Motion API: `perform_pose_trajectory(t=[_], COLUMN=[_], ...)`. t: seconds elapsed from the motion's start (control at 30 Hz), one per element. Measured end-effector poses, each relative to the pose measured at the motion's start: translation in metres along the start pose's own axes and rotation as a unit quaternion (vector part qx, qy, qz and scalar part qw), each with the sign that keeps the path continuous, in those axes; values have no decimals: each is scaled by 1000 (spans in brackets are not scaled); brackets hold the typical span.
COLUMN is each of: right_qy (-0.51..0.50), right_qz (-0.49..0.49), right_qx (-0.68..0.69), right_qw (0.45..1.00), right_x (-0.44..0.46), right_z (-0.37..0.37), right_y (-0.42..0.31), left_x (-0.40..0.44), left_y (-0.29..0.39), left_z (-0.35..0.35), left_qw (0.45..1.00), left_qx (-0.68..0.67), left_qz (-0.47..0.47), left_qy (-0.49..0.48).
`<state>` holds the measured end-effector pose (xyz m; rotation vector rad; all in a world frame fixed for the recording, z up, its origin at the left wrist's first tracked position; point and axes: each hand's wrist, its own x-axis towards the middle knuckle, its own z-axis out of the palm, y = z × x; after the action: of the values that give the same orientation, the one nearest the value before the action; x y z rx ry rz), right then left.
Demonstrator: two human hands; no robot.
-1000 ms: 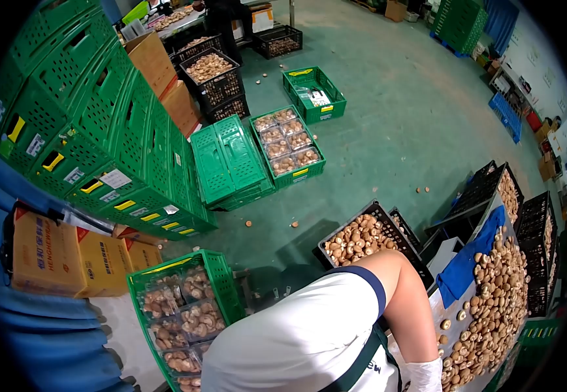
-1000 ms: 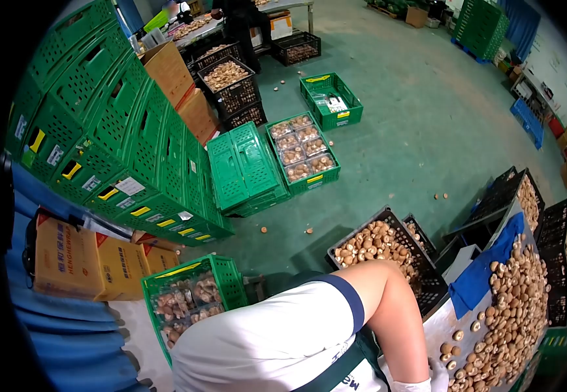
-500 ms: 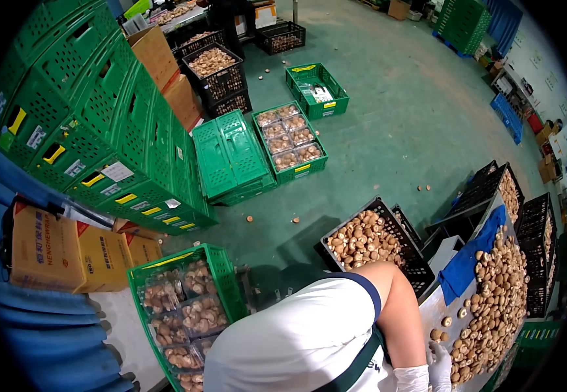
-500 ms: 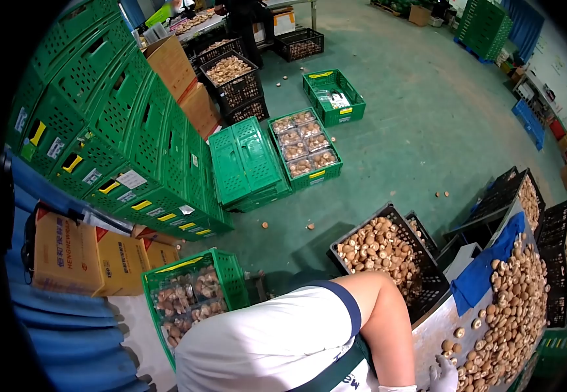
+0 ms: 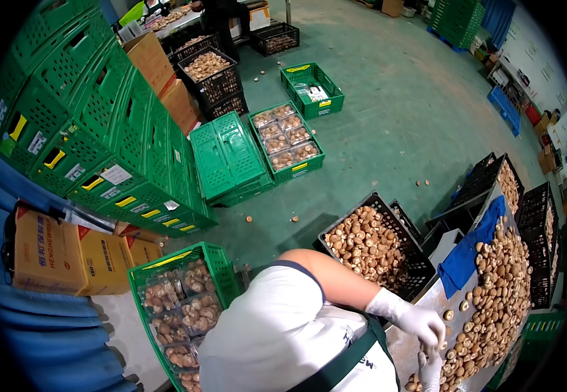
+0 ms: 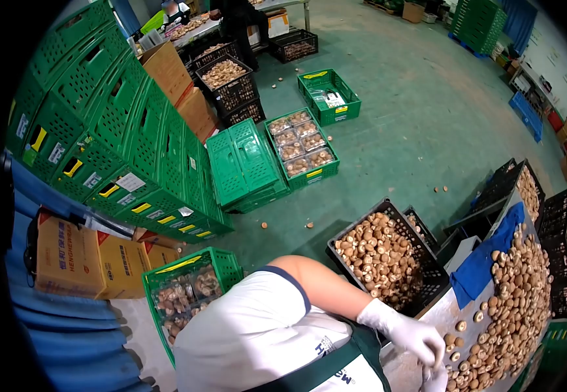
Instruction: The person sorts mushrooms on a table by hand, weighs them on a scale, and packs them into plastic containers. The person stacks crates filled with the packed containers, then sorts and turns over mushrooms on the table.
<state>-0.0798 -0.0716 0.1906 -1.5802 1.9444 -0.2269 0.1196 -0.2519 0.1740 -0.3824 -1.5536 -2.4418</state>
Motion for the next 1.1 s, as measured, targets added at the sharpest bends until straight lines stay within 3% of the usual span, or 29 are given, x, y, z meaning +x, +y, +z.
perform_pose_trajectory(t=[0.23, 0.3, 0.33, 0.37, 0.5, 0.67, 1.1], right_qy=[-47, -79, -37, 6, -32, -43, -47], right_qz=[86, 60, 55, 50, 90, 160, 159], right_qx=[100, 92, 92, 92, 54, 193, 197], right_qw=[990, 991, 994, 994, 994, 967, 966], right_x=[-2, 3, 9, 12, 25, 29, 43], right_z=[38, 53, 67, 78, 84, 86, 101], right_y=[36, 64, 68, 71, 51, 20, 29], left_x=[-63, -70, -71, -70, -63, -56, -46], left_y=[-52, -58, -60, -61, -57, -67, -72], left_z=[-51, -54, -54, -56, -56, -57, -65], left_qw=[965, 954, 948, 949, 949, 949, 944], left_qx=[40, 37, 35, 38, 69, 102, 108], left_qz=[-155, -169, -176, -170, -153, -134, -140], left_qy=[209, 244, 261, 264, 266, 266, 277])
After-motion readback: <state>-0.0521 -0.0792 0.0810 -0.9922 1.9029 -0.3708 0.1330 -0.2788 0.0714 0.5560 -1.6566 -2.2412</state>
